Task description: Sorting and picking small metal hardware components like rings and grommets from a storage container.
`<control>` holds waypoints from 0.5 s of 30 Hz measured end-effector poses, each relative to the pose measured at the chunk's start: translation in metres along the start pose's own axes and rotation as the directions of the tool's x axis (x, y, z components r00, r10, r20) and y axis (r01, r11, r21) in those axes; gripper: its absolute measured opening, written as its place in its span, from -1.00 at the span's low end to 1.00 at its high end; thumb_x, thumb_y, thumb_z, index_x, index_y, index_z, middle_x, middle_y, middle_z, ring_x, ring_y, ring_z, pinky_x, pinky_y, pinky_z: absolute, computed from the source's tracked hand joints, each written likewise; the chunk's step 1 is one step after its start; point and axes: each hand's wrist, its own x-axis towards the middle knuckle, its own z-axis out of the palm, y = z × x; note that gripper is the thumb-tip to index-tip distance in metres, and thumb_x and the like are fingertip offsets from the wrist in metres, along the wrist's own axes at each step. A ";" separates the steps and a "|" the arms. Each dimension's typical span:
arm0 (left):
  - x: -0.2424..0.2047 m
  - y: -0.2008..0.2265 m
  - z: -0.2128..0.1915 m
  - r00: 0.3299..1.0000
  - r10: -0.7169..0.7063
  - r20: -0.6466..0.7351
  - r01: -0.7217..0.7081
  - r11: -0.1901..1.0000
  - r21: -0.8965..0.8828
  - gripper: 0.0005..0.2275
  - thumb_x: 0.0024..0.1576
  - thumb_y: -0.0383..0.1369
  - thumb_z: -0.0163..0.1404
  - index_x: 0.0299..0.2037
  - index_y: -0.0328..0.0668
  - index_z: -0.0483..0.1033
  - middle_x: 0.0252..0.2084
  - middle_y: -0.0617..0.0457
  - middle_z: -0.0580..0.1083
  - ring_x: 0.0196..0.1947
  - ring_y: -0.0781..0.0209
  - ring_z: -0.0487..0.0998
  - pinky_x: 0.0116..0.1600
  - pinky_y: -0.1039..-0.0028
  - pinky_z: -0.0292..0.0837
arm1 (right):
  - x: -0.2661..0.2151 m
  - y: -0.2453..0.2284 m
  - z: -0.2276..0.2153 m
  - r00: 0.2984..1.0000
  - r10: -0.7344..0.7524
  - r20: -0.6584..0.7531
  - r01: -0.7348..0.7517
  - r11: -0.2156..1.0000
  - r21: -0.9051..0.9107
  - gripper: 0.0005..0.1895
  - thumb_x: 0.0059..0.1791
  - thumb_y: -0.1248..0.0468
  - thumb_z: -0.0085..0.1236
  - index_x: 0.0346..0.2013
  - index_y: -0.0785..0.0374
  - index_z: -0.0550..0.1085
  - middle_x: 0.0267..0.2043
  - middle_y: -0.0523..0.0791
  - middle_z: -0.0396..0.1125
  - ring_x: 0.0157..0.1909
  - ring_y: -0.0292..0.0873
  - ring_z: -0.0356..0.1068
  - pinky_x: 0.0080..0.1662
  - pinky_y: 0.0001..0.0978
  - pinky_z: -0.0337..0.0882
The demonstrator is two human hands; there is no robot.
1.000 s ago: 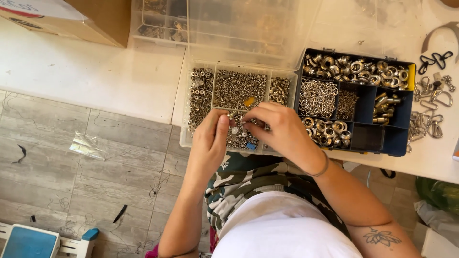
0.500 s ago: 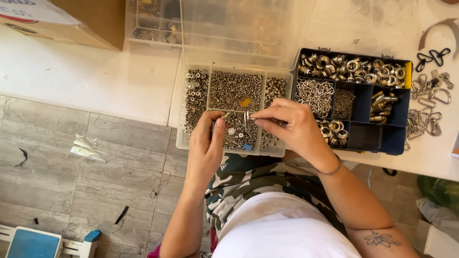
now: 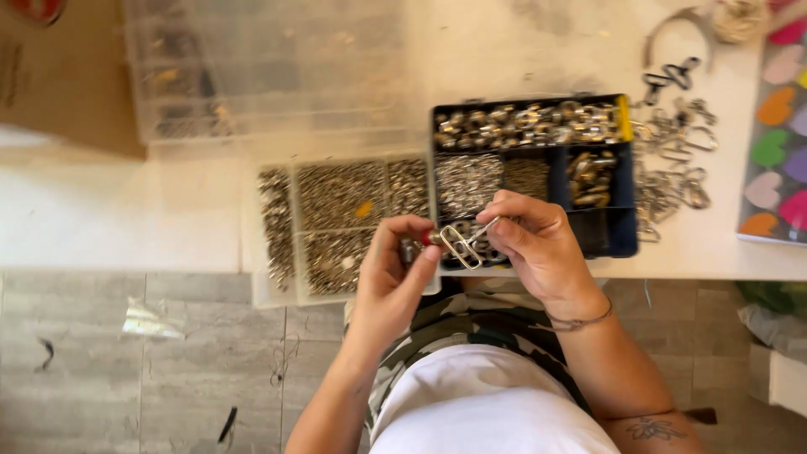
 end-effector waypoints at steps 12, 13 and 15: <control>0.081 -0.017 0.154 0.929 -0.123 0.350 -0.034 0.911 0.411 -0.80 0.22 -0.37 0.10 0.00 -0.22 0.51 -0.33 -0.05 0.62 -0.34 0.29 0.43 -0.22 0.46 0.37 | -0.042 -0.078 -0.157 0.708 -0.323 -0.628 0.102 0.927 -0.362 -0.84 0.08 0.34 0.17 -0.07 0.33 0.56 -0.39 -0.18 0.25 -0.44 -0.43 0.05 -0.42 -0.65 0.09; 0.084 -0.017 0.162 0.926 -0.126 0.355 -0.034 0.910 0.413 -0.80 0.22 -0.37 0.10 0.00 -0.22 0.51 -0.33 -0.05 0.62 -0.34 0.29 0.43 -0.22 0.46 0.37 | -0.040 -0.077 -0.170 0.704 -0.324 -0.632 0.102 0.927 -0.362 -0.84 0.08 0.34 0.17 -0.07 0.33 0.56 -0.39 -0.18 0.25 -0.44 -0.43 0.05 -0.42 -0.65 0.09; 0.091 -0.016 0.178 0.918 -0.118 0.378 -0.062 0.900 0.431 -0.81 0.25 -0.40 0.04 0.03 -0.20 0.49 -0.29 -0.05 0.65 -0.29 0.27 0.47 -0.16 0.45 0.38 | -0.036 -0.073 -0.195 0.651 -0.447 -0.613 0.005 0.811 -0.586 -0.86 0.07 0.34 0.23 -0.11 0.32 0.59 -0.41 -0.16 0.26 -0.42 -0.44 0.16 -0.41 -0.73 0.18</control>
